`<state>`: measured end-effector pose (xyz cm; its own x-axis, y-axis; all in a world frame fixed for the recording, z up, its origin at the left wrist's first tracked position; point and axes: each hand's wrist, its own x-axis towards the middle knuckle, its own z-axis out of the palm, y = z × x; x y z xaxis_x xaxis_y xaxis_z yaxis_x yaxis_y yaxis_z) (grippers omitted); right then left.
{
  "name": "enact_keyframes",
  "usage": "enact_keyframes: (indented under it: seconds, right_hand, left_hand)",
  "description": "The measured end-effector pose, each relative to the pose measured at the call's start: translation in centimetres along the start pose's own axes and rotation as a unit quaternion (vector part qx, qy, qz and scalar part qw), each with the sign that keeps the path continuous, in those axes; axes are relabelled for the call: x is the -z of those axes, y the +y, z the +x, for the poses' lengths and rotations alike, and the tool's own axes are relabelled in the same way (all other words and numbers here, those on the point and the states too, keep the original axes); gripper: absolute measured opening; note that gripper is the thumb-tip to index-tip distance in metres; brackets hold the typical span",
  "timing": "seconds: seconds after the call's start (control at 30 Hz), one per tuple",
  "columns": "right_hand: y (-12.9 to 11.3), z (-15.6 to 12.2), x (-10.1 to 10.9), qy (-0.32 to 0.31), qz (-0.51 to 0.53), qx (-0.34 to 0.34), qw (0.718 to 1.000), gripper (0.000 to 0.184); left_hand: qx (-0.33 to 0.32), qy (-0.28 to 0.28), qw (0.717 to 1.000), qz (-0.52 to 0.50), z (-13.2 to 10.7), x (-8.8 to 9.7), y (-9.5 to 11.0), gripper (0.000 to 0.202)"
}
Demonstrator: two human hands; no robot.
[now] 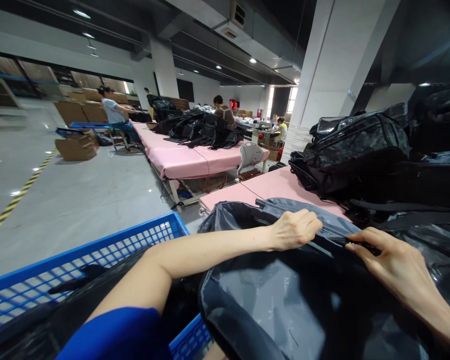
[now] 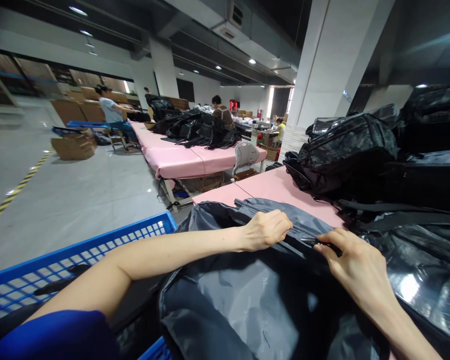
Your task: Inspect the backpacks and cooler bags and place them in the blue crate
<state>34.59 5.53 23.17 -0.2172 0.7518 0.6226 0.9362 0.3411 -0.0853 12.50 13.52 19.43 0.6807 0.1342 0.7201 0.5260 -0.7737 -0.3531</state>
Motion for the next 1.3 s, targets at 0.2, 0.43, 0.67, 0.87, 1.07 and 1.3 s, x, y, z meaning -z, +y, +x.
enact_keyframes:
  seconds: [0.2, 0.43, 0.67, 0.87, 1.07, 1.3]
  right_hand:
    - [0.0, 0.4, -0.7, 0.002, 0.03, -0.038, 0.999, 0.034]
    - [-3.0, 2.0, -1.7, 0.019, -0.006, 0.066, 0.998, 0.026]
    - [-2.5, 1.8, -1.7, 0.013, 0.01, 0.052, 0.999, 0.026]
    - [-1.7, 1.5, -1.3, -0.003, 0.027, 0.046, 0.999, 0.031]
    - [-2.0, 2.4, -0.9, 0.065, 0.0, 0.109, 0.992, 0.019]
    - [-3.6, 3.6, -0.2, 0.097, -0.154, 0.281, 0.942, 0.013]
  left_hand:
    - [0.021, 0.002, 0.999, -0.047, -0.3, 0.5, -0.3, 0.02]
    - [0.029, -0.033, 0.996, -0.078, -0.7, 0.7, -0.2, 0.019]
    - [0.126, -0.104, 0.954, -0.25, 0.4, 3.0, -1.9, 0.032]
    - [0.182, -0.197, 0.935, -0.23, 0.4, 4.2, -4.3, 0.018]
    - [0.251, -0.237, 0.886, -0.31, 0.9, 3.8, -4.4, 0.015]
    - [0.267, -0.243, 0.867, -0.345, 1.0, 3.6, -4.7, 0.018]
